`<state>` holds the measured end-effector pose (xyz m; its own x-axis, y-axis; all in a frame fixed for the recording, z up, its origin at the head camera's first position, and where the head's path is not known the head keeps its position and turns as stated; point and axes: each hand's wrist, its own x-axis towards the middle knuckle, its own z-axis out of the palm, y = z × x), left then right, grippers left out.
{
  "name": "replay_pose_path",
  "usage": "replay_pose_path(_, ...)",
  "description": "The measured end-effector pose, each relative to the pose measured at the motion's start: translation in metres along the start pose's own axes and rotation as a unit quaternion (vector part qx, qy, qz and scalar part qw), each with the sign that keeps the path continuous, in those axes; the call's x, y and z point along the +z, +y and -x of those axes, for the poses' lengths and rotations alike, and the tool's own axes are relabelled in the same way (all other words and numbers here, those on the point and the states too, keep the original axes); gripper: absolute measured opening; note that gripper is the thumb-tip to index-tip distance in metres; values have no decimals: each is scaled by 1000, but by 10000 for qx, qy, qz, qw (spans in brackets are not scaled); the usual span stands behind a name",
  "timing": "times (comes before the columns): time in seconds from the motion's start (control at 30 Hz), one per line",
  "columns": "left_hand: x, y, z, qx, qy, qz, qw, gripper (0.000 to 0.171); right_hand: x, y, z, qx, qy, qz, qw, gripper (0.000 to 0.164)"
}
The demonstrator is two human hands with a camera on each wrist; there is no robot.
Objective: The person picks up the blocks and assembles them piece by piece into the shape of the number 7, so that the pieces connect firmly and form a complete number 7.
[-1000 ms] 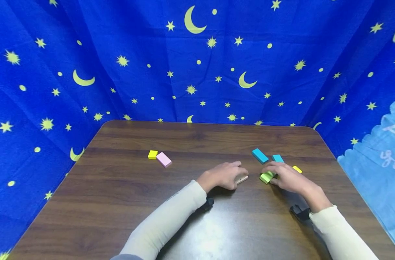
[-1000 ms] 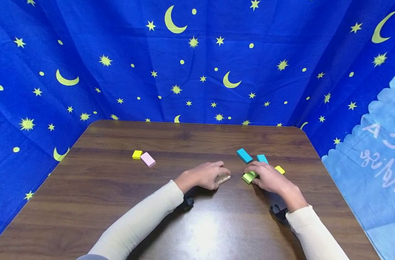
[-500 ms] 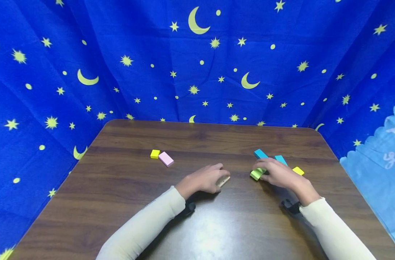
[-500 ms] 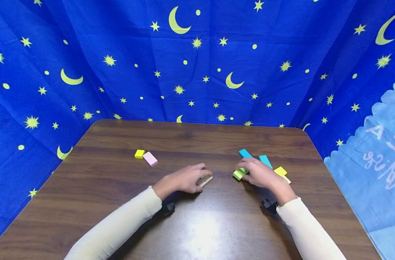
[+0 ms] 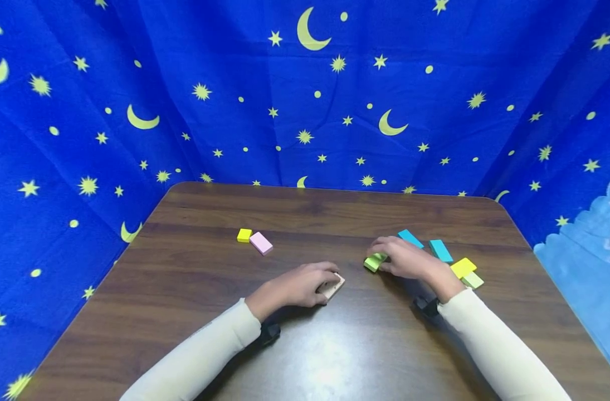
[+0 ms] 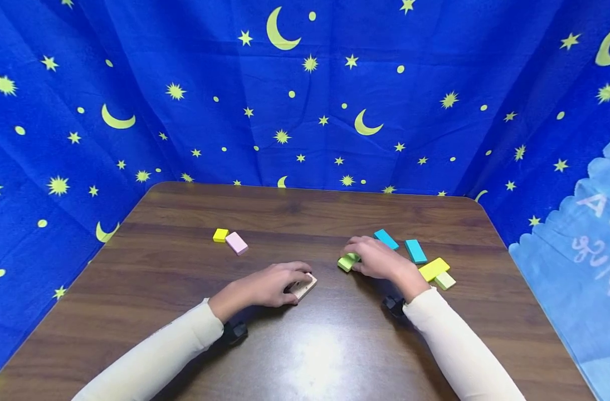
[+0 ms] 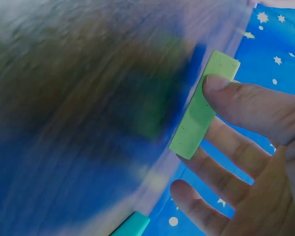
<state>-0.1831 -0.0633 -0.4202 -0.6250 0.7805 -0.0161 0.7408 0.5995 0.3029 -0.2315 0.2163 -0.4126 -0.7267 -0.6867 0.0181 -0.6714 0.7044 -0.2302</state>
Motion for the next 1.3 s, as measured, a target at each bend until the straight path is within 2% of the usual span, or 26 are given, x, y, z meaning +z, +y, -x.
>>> replay_pose_path(0.17,2,3,7,-22,134,-8,9999,35,1,-5,-8,-87,-92,3,9999,33)
replay_pose_path(0.43,8,9,14,-269,289,65,9992,34,3,-15,-19,-162,-159,59,9997,33)
replay_pose_path(0.73,11,12,17,-443,487,206,9976,32,13,-21,-28,-369,71,33,9993,26)
replay_pose_path(0.9,12,13,18,-479,591,218,9969,30,17,-25,-32,-446,76,-162,9988,25)
replay_pose_path(1.13,14,15,17,-604,724,220,9953,31,16,-32,-35,-523,-122,-547,9971,28)
replay_pose_path(1.3,15,17,18,-681,716,233,9948,33,17,-35,-36,-600,-200,-653,9959,28)
